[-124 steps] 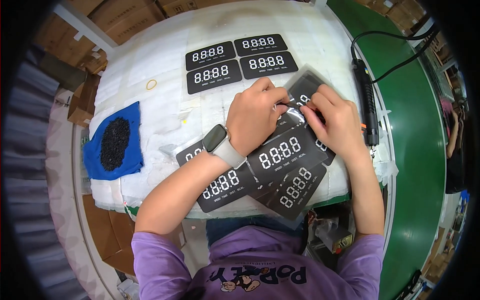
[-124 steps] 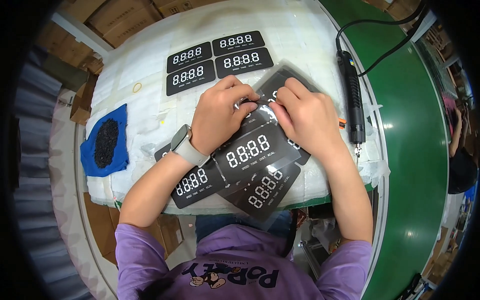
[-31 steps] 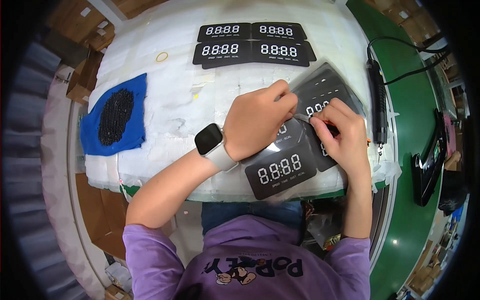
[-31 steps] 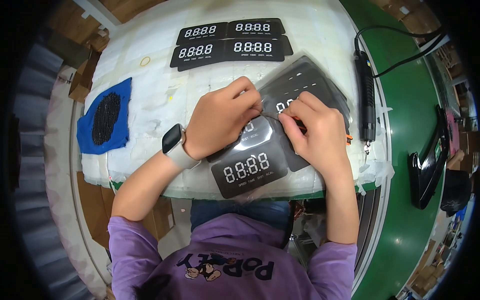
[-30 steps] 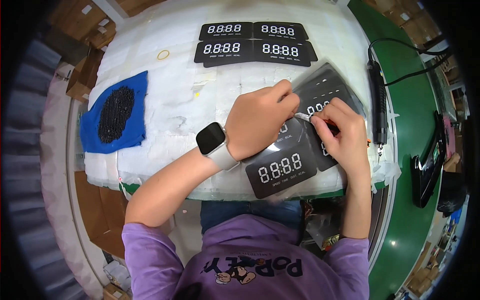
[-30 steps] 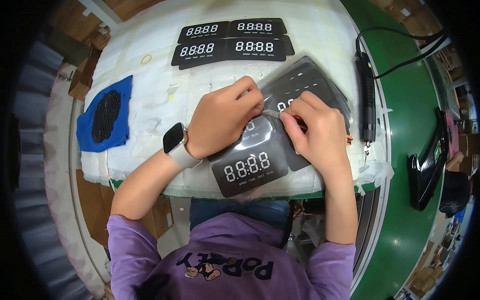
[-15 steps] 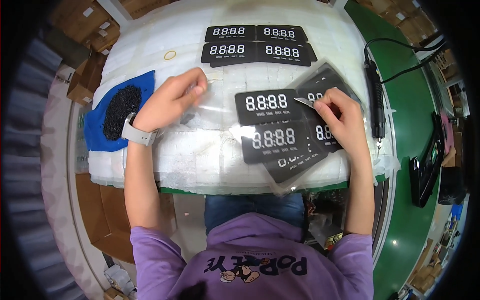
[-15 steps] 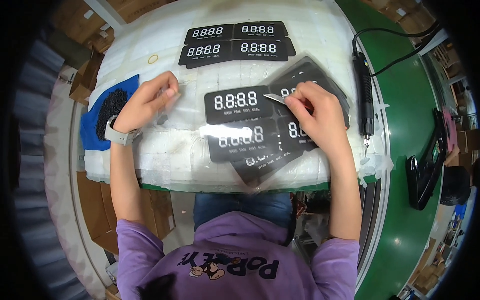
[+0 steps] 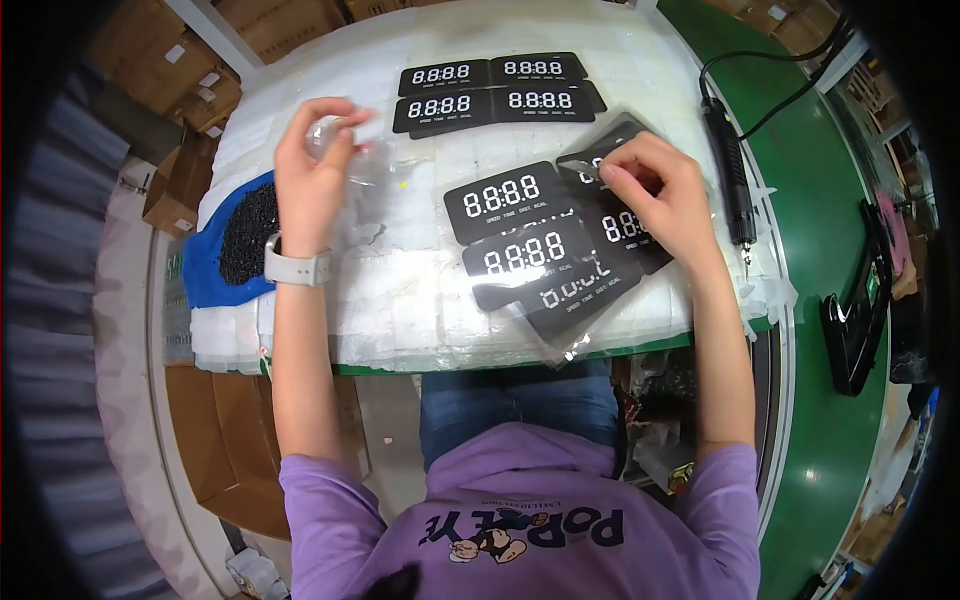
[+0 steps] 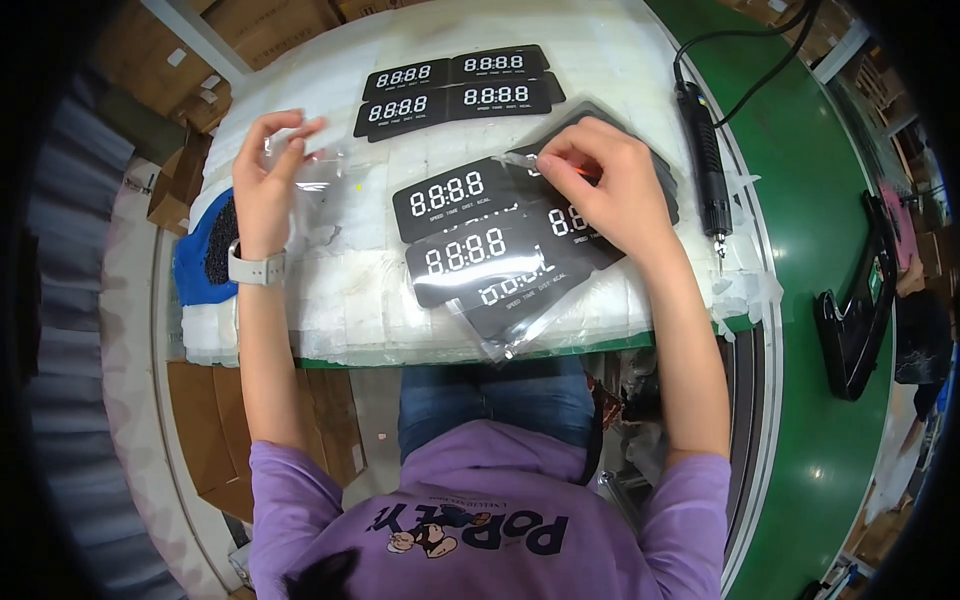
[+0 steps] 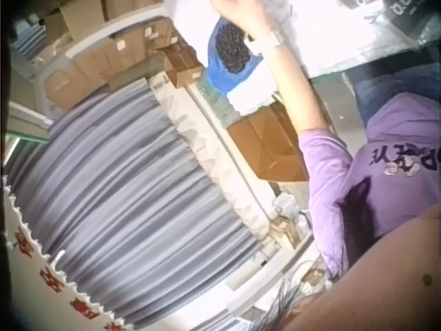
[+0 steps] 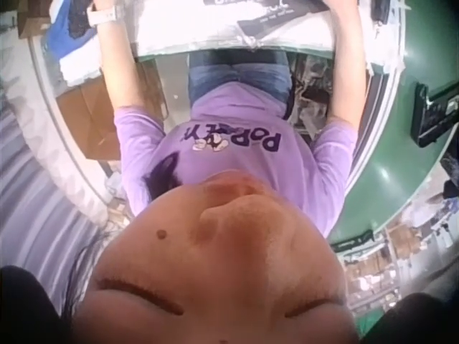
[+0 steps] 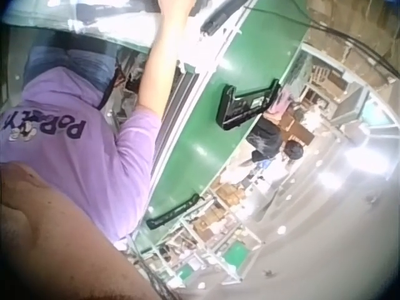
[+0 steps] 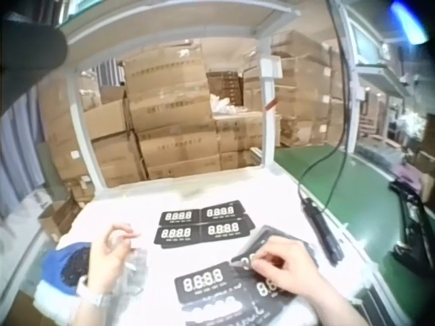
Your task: Assembling small electronic components into digital clock display panels at a factory workstation.
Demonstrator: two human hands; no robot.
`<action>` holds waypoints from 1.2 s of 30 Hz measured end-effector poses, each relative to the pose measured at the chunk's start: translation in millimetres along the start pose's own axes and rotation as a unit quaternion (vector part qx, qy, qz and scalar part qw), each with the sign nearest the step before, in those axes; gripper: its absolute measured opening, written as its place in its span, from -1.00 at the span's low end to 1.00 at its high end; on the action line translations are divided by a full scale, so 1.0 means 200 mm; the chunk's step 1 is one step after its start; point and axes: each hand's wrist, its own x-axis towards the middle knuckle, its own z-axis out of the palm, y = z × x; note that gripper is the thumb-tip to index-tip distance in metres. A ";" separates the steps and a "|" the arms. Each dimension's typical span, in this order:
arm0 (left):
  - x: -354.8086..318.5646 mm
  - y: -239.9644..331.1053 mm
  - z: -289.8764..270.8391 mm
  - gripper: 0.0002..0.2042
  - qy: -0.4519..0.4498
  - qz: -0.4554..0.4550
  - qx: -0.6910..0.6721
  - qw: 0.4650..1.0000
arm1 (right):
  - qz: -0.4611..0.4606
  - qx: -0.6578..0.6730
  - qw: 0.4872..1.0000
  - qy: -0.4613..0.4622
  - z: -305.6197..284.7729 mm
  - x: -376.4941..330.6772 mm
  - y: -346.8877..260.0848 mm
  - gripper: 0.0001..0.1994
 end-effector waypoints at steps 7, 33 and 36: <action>-0.20 0.32 0.40 -0.85 -0.220 0.059 0.070 0.971 | 0.068 -0.110 0.991 0.024 -0.03 -0.24 -0.18 -0.86; -0.32 0.15 0.60 -0.86 -0.291 0.132 0.204 0.925 | -0.069 -0.188 0.980 0.011 0.04 -0.29 -0.08 -0.90; -0.32 0.19 0.60 -0.88 -0.294 0.129 0.266 0.909 | -0.062 -0.199 0.978 0.002 0.06 -0.29 -0.10 -0.87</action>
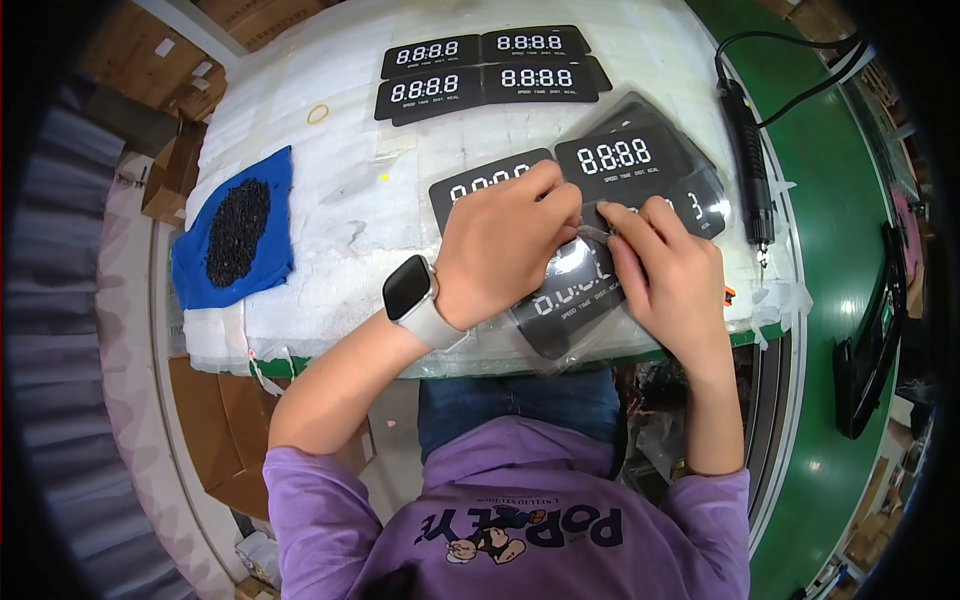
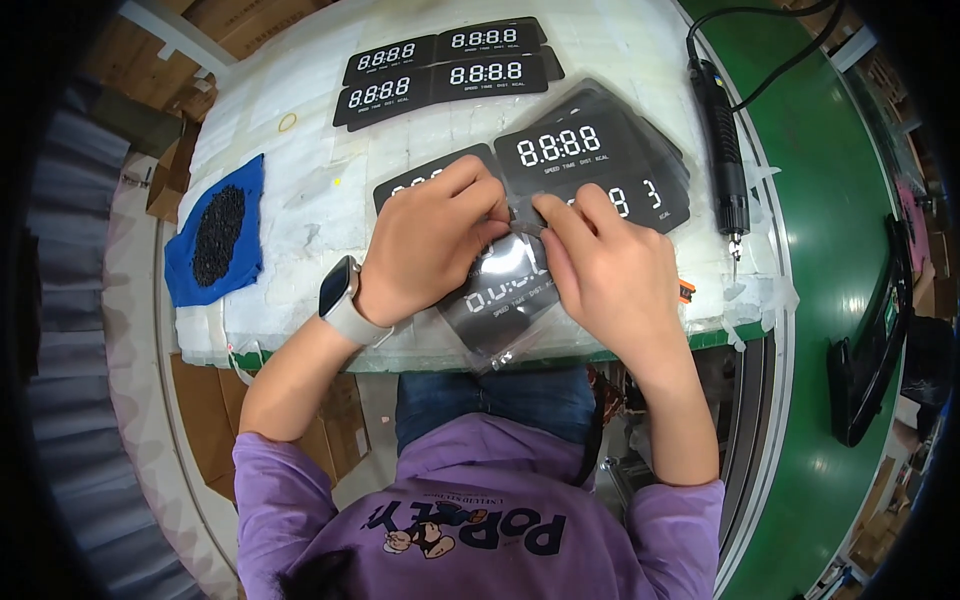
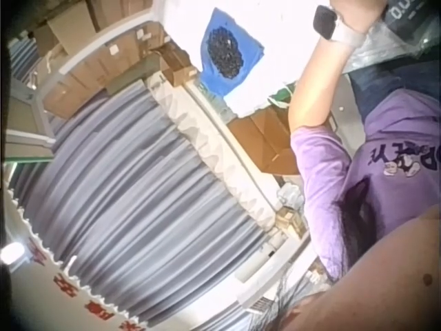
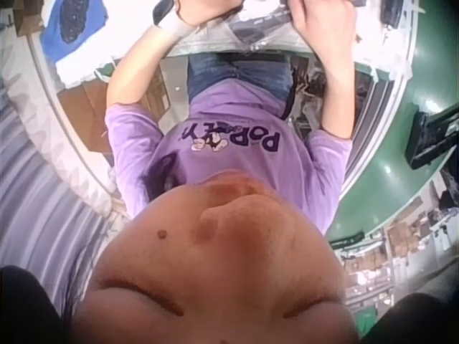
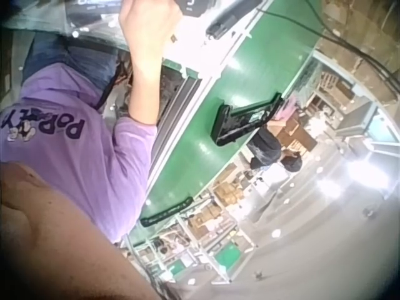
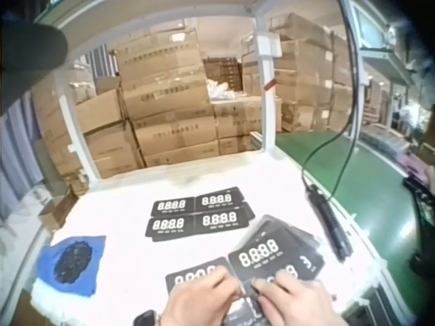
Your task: Assembling small electronic components into digital clock display panels at a factory workstation.
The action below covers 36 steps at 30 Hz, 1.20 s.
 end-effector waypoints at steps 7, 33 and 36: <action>-0.14 -0.18 -0.33 -0.88 -0.101 0.137 -0.057 0.984 | 0.034 -0.039 0.998 -0.039 -0.03 0.03 0.00 -0.80; 0.34 0.09 0.05 -0.86 0.035 0.015 -0.141 0.989 | 0.256 0.032 0.965 0.037 -0.15 -0.01 0.29 -0.81; 0.32 0.09 0.18 -0.85 0.064 0.031 -0.103 0.992 | 0.223 0.025 0.973 0.046 -0.12 0.00 0.29 -0.82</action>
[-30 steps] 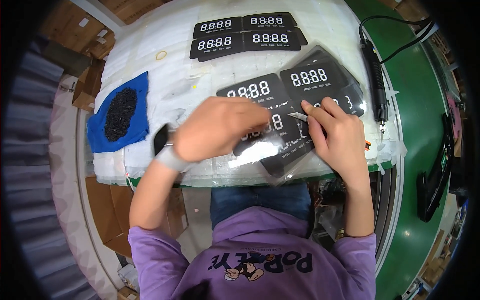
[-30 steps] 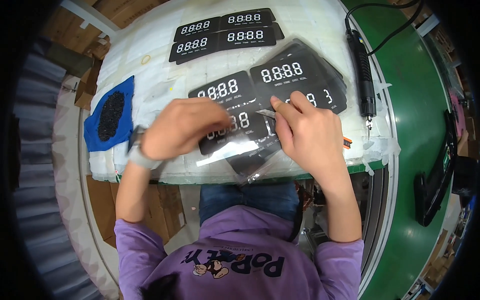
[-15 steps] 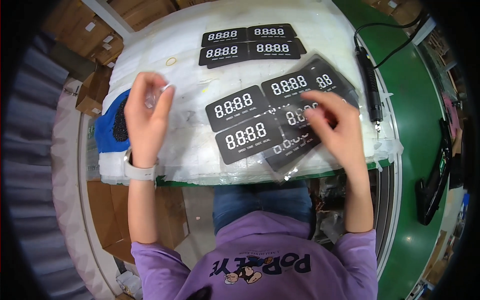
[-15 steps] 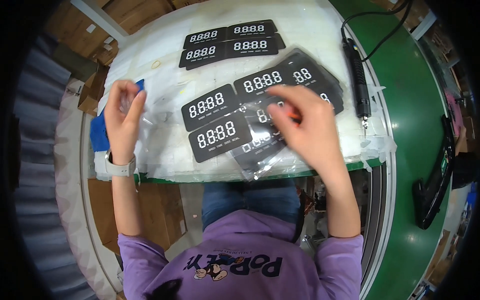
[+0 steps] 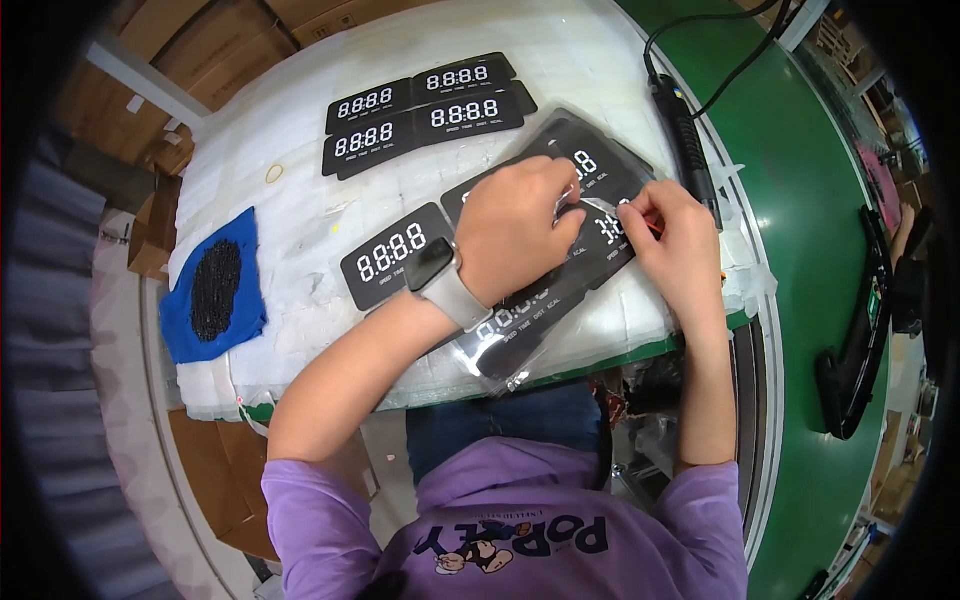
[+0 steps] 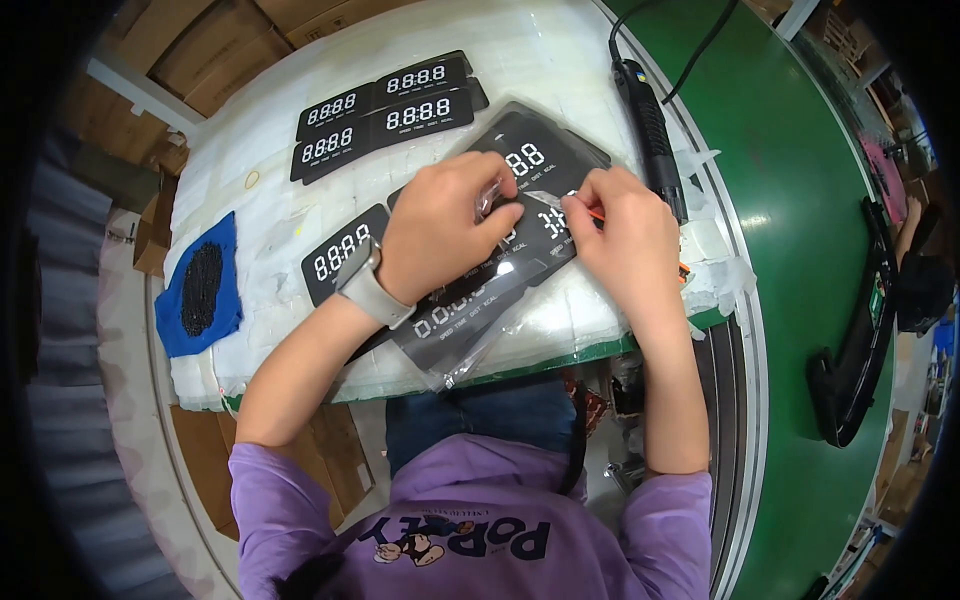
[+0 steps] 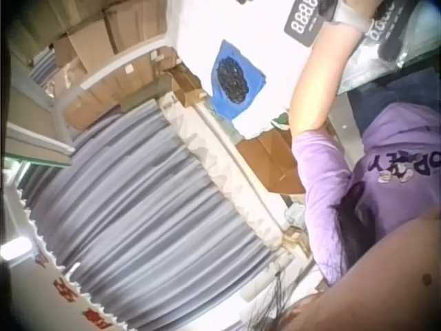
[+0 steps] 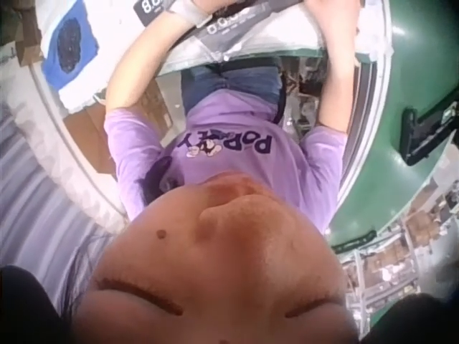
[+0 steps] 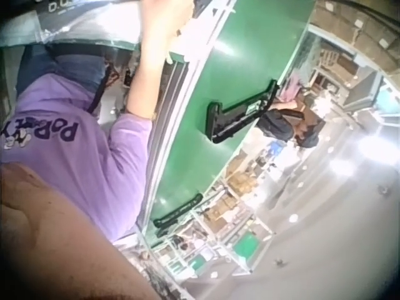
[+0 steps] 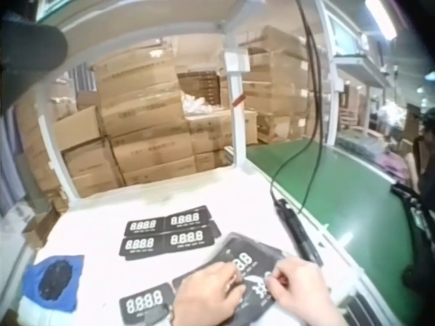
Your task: Assembling small electronic components into digital clock display panels at a factory workstation.
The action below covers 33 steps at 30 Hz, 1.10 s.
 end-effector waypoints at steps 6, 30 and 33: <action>-0.01 -0.02 0.04 -0.82 -0.001 -0.002 0.018 1.000 | -0.056 0.012 0.998 -0.034 -0.04 0.01 0.01 -0.83; -0.01 -0.02 0.03 -0.80 -0.011 -0.017 0.020 1.000 | -0.063 0.038 0.997 -0.019 -0.04 0.00 0.04 -0.84; -0.01 -0.02 0.04 -0.81 -0.013 -0.012 0.026 1.000 | -0.067 0.048 0.996 -0.017 -0.04 0.00 0.04 -0.83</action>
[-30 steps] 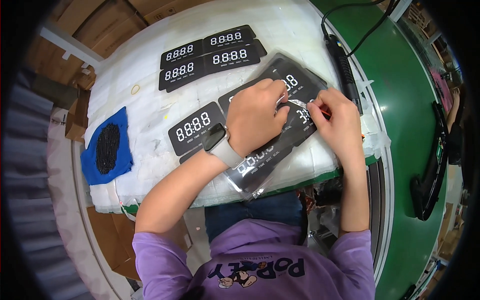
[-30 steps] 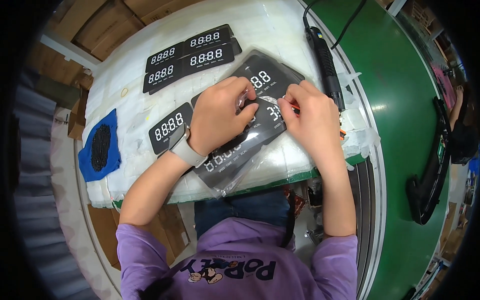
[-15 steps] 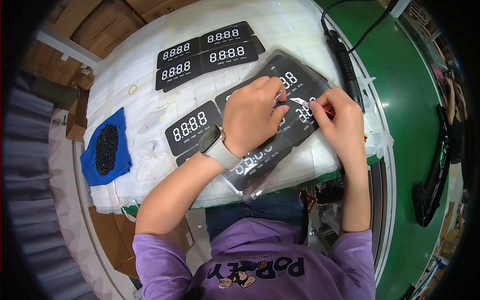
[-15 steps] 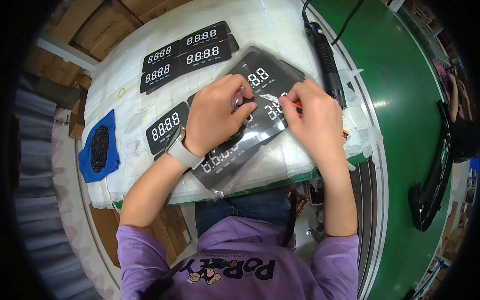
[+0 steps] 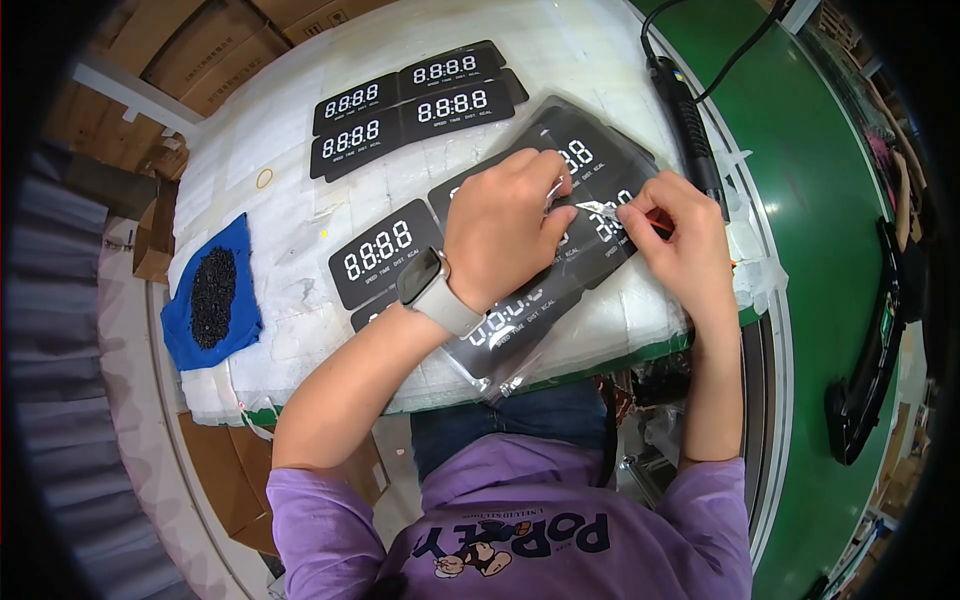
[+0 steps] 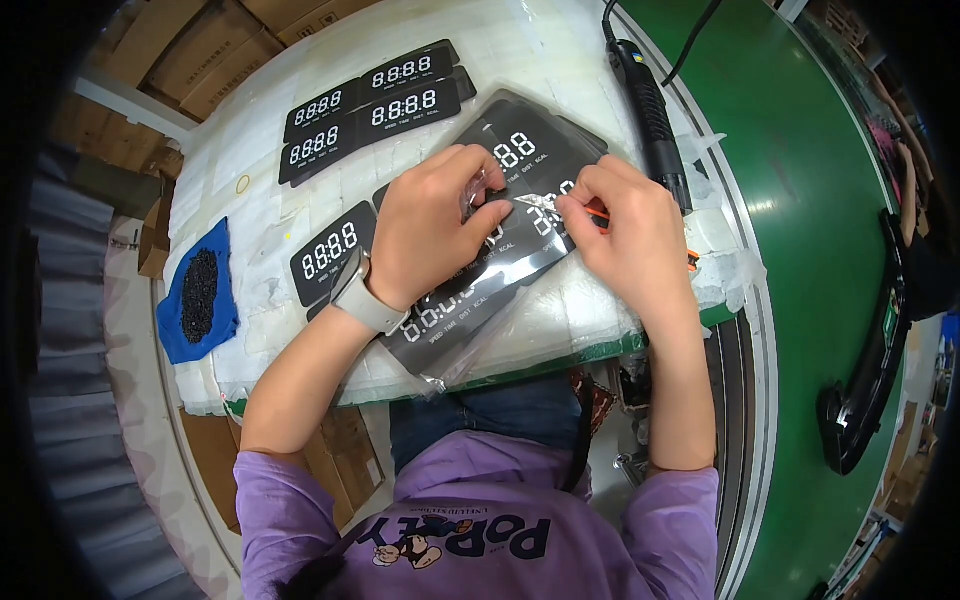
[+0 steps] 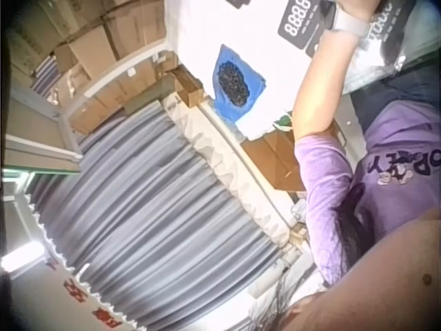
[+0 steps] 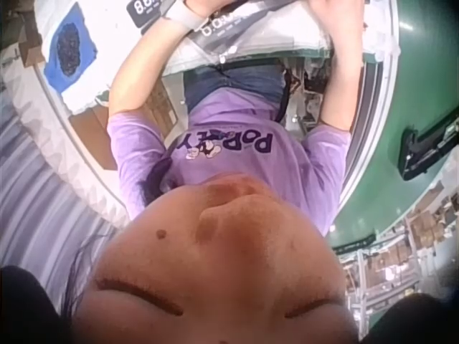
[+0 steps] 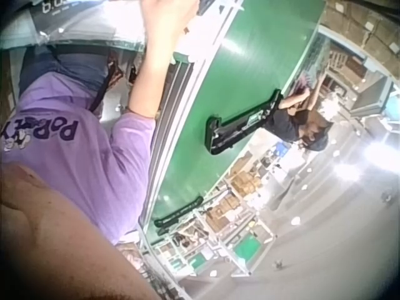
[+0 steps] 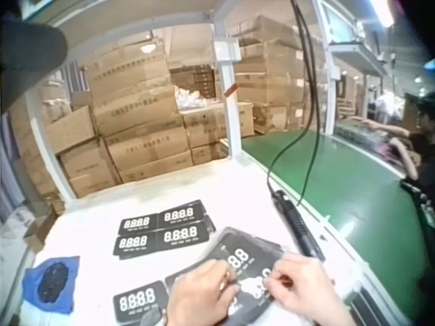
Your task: Assembling small electronic components into digital clock display panels at a factory workstation.
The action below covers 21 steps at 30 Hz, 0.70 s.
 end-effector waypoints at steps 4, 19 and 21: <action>-0.01 0.02 0.00 -0.80 0.006 0.026 0.011 1.000 | -0.027 0.006 1.000 0.006 0.01 -0.01 -0.03 -0.84; 0.00 -0.01 0.00 -0.82 0.006 0.055 -0.007 0.998 | -0.194 -0.118 0.973 0.051 0.01 -0.03 -0.03 -0.83; -0.01 -0.02 0.00 -0.82 0.001 0.065 -0.009 0.998 | -0.206 -0.129 0.968 0.058 0.02 -0.03 -0.04 -0.82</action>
